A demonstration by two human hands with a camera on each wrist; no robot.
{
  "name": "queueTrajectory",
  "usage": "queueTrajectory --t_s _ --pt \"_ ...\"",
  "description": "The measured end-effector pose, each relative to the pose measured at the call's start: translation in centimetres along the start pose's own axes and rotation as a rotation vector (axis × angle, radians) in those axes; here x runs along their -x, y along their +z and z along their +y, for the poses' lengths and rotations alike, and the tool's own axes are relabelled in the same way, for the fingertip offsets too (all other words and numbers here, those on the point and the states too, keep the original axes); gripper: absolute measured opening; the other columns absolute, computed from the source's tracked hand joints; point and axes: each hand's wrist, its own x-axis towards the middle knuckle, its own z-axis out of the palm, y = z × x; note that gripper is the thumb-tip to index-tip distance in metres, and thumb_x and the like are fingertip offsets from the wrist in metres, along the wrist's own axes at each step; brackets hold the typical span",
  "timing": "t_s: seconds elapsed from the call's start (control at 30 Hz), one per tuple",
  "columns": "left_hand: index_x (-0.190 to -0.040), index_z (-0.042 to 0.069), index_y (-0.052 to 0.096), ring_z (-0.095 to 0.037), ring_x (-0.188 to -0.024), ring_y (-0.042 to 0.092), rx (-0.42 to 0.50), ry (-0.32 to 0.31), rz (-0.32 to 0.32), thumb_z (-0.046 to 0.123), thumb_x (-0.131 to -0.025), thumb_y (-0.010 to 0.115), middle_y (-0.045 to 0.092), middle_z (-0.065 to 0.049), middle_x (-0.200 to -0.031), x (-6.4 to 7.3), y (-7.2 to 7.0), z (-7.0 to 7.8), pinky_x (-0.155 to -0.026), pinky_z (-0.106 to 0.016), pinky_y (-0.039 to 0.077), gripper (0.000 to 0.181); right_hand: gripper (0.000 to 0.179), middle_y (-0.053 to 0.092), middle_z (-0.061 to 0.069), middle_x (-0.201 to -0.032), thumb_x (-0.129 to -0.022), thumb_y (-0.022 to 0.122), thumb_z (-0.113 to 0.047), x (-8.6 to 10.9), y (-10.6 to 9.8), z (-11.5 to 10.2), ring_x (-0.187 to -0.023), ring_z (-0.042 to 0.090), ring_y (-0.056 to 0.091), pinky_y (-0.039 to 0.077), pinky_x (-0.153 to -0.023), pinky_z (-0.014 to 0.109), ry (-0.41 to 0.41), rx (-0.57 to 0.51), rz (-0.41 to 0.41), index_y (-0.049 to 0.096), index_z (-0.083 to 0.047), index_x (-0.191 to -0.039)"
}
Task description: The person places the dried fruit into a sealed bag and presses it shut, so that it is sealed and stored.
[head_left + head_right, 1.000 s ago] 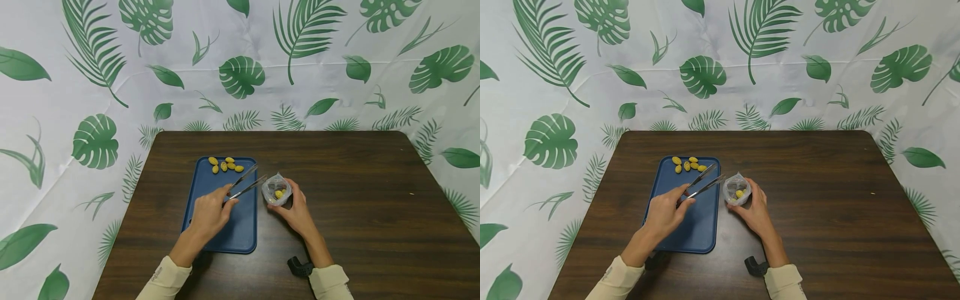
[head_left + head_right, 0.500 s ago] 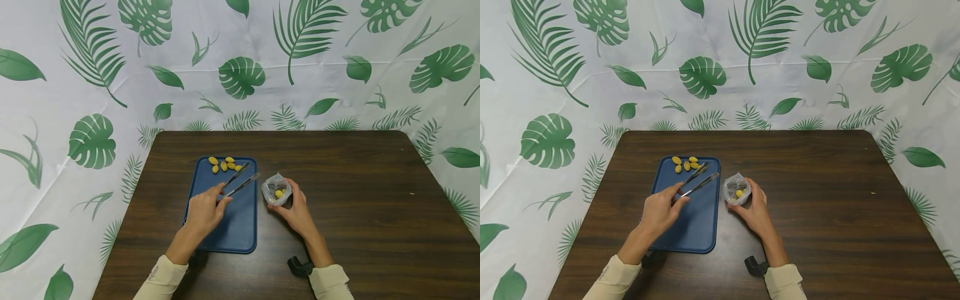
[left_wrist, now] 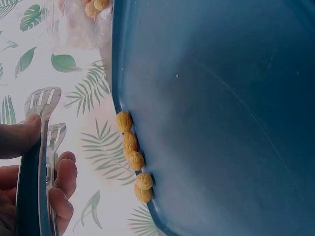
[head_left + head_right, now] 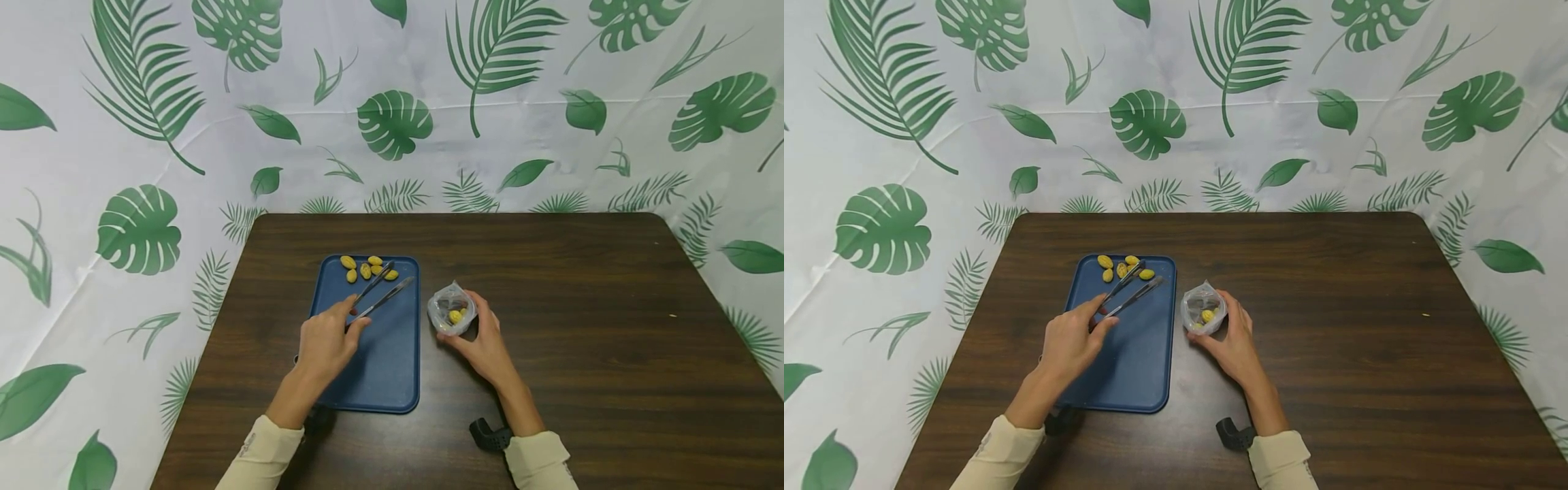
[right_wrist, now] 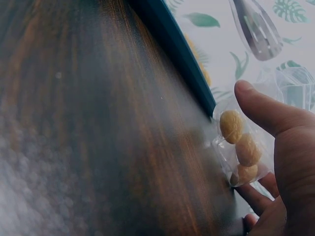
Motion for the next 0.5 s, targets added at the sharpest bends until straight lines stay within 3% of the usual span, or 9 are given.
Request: queueTrajectory --t_s 0.23,0.5 --pt "-0.125 0.000 0.071 -0.007 -0.050 0.046 -0.004 -0.022 0.021 0.029 -0.091 0.080 0.079 -0.007 -0.096 0.05 -0.08 -0.60 -0.046 -0.027 0.039 0.046 0.097 0.051 0.012 -0.152 -0.076 0.093 -0.031 0.07 0.03 0.09 -0.143 0.043 0.037 0.027 -0.114 0.067 0.001 0.006 -0.003 0.037 -0.018 -0.155" --pt "-0.127 0.000 0.071 -0.009 -0.051 0.047 -0.020 -0.070 0.001 0.030 -0.093 0.078 0.079 -0.009 -0.097 0.03 -0.05 -1.05 -0.047 -0.028 0.040 0.046 0.097 0.051 0.012 -0.152 -0.076 0.093 -0.030 0.04 0.05 0.10 -0.144 0.042 0.037 0.026 -0.114 0.068 -0.001 0.004 -0.007 0.037 -0.017 -0.155"
